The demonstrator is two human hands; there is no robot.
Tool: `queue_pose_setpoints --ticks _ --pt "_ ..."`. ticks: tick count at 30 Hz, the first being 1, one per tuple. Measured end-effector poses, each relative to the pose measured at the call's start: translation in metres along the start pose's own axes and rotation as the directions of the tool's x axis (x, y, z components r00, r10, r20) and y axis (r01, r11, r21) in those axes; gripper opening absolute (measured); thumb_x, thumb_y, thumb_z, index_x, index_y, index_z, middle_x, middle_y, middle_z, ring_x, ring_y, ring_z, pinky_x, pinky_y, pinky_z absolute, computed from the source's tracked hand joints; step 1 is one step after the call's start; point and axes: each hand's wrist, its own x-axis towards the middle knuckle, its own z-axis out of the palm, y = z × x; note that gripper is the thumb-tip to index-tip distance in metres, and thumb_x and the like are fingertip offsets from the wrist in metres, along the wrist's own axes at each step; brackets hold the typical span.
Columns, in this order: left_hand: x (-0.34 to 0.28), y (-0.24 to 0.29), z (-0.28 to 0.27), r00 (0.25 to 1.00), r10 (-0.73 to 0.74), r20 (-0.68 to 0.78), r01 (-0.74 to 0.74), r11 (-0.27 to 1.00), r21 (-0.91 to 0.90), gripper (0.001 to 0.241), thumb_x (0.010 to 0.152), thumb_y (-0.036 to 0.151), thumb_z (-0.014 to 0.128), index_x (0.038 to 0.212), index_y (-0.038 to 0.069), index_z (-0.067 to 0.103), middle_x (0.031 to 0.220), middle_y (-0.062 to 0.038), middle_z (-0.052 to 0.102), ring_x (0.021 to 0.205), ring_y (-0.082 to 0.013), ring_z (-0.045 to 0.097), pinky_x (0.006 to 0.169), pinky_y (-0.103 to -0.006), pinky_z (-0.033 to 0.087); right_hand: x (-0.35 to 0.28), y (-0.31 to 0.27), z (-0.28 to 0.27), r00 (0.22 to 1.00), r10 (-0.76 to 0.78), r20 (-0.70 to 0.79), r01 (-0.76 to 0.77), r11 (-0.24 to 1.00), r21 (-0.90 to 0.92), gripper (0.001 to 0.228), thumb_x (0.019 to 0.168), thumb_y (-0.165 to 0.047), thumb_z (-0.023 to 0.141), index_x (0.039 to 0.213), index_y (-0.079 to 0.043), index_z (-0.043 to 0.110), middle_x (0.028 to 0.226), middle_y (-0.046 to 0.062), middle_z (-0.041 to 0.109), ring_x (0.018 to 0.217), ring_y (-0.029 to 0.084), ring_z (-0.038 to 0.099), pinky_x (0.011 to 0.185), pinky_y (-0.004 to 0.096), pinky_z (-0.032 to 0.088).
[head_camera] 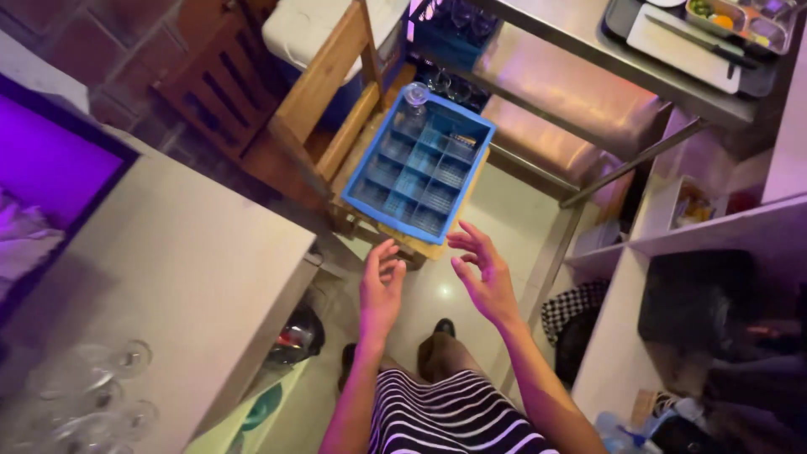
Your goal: Polishing wine glasses with a cloth and arranging them neatly on a counter.
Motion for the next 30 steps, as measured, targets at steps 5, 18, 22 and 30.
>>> queue_pose_setpoints --ticks 5,18,22,30 --pt "-0.004 0.027 0.036 0.999 -0.019 -0.039 0.020 1.000 0.007 0.046 0.095 0.013 0.068 0.140 0.010 0.056 0.129 -0.009 0.070 0.102 -0.0175 0.069 0.088 -0.0321 0.057 0.018 0.002 -0.042 0.999 -0.012 0.039 0.009 0.996 0.094 0.062 0.096 0.000 0.065 0.154 -0.010 0.044 0.134 0.009 0.066 0.122 0.019 0.065 0.098 0.030 0.052" --pt "0.078 0.040 0.071 1.000 -0.016 0.026 0.017 1.000 -0.019 0.049 0.094 0.012 0.066 0.141 0.010 0.053 0.132 -0.008 0.068 0.103 -0.0175 0.068 0.086 -0.0326 0.055 0.107 0.006 -0.057 1.000 -0.007 0.012 0.006 0.994 0.105 0.061 0.097 -0.003 0.065 0.154 -0.011 0.045 0.133 0.009 0.065 0.119 0.017 0.065 0.097 0.031 0.053" --pt "0.105 0.053 0.081 0.999 0.038 0.034 -0.039 0.999 0.036 0.049 0.096 0.013 0.066 0.143 0.010 0.051 0.133 -0.008 0.067 0.105 -0.0167 0.069 0.087 -0.0317 0.055 0.134 0.012 -0.063 1.000 0.002 0.017 -0.004 0.996 0.088 0.061 0.097 -0.004 0.065 0.154 -0.012 0.045 0.134 0.008 0.065 0.120 0.017 0.065 0.097 0.031 0.053" --pt "0.174 0.052 0.122 0.999 0.029 -0.041 -0.029 0.999 0.021 0.051 0.095 0.015 0.067 0.143 0.011 0.051 0.132 -0.009 0.067 0.103 -0.0178 0.069 0.084 -0.0327 0.056 0.224 0.047 -0.090 0.994 -0.057 0.089 0.051 0.996 0.066 0.059 0.096 -0.004 0.068 0.152 -0.011 0.048 0.134 0.007 0.065 0.119 0.016 0.064 0.096 0.030 0.053"
